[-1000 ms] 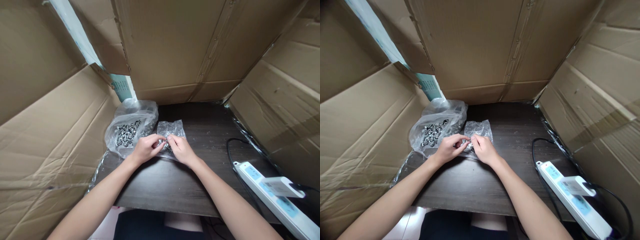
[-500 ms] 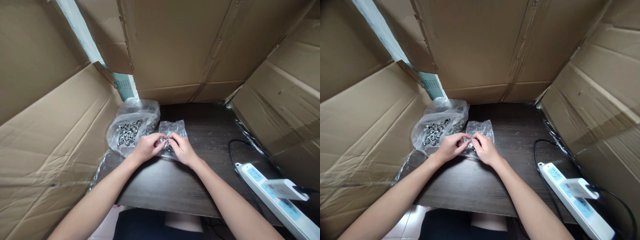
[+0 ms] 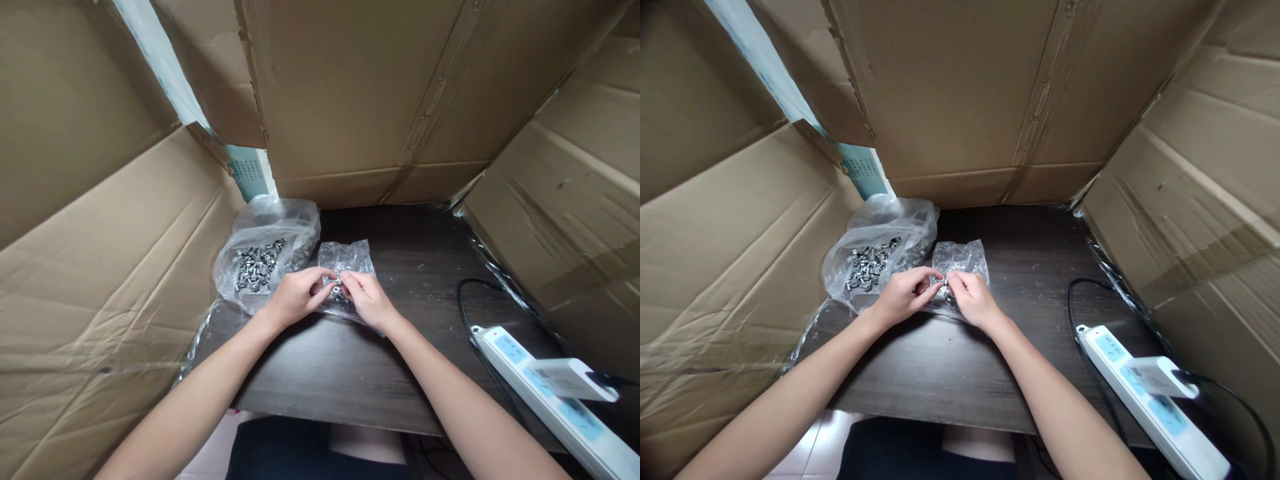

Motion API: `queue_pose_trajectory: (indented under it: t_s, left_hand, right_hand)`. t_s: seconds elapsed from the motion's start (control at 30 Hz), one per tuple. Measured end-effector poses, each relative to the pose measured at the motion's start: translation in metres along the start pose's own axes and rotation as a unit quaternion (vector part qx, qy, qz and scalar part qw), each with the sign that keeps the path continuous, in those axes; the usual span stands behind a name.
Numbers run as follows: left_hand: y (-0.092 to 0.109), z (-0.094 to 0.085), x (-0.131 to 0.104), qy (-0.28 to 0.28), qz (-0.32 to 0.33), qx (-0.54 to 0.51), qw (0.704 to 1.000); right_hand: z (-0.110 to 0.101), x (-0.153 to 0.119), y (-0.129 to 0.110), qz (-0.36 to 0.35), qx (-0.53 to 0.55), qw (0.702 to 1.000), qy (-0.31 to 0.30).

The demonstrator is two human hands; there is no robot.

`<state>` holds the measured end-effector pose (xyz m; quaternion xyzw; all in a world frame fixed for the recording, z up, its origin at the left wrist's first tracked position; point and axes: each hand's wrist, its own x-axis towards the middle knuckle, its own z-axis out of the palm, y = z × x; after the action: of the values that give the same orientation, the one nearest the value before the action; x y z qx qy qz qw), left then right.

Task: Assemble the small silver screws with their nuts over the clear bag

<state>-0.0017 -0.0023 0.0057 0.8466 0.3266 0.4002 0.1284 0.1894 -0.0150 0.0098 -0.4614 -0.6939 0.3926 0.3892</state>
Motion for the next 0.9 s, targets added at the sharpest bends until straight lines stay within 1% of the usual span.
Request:
queue_pose_trajectory:
  t_s: [0.13,0.23,0.43,0.53,0.63,0.77,0.9]
  left_hand:
    - [-0.0010,-0.0011,0.0003,0.022,0.007,0.007,1.000]
    - [-0.0002,-0.0020,0.0005,0.025,0.008,0.013,1.000]
    - [-0.0008,-0.0005,-0.0010,0.027,0.013,0.017,0.999]
    - [-0.0011,0.0008,-0.0019,0.026,0.016,0.018,0.999]
    - [0.0001,0.0006,-0.0014,0.025,0.017,0.021,0.999]
    - [0.0017,-0.0010,0.0004,0.035,0.007,0.017,0.999]
    - [0.0011,-0.0015,0.0004,0.038,-0.003,0.018,0.999]
  right_hand:
    - [-0.0026,-0.0005,-0.0066,-0.043,-0.018,0.999,0.017]
    - [-0.0031,-0.0007,-0.0081,-0.063,-0.035,0.997,0.024]
    - [-0.0001,-0.0003,-0.0048,-0.081,-0.052,0.995,0.019]
    - [0.0014,0.0003,-0.0032,-0.073,-0.058,0.996,0.014]
    - [0.0020,0.0006,-0.0024,-0.066,-0.065,0.995,0.026]
    - [0.0001,-0.0006,-0.0033,-0.082,-0.076,0.993,0.042]
    - [-0.0024,-0.0022,-0.0042,-0.095,-0.069,0.992,0.035]
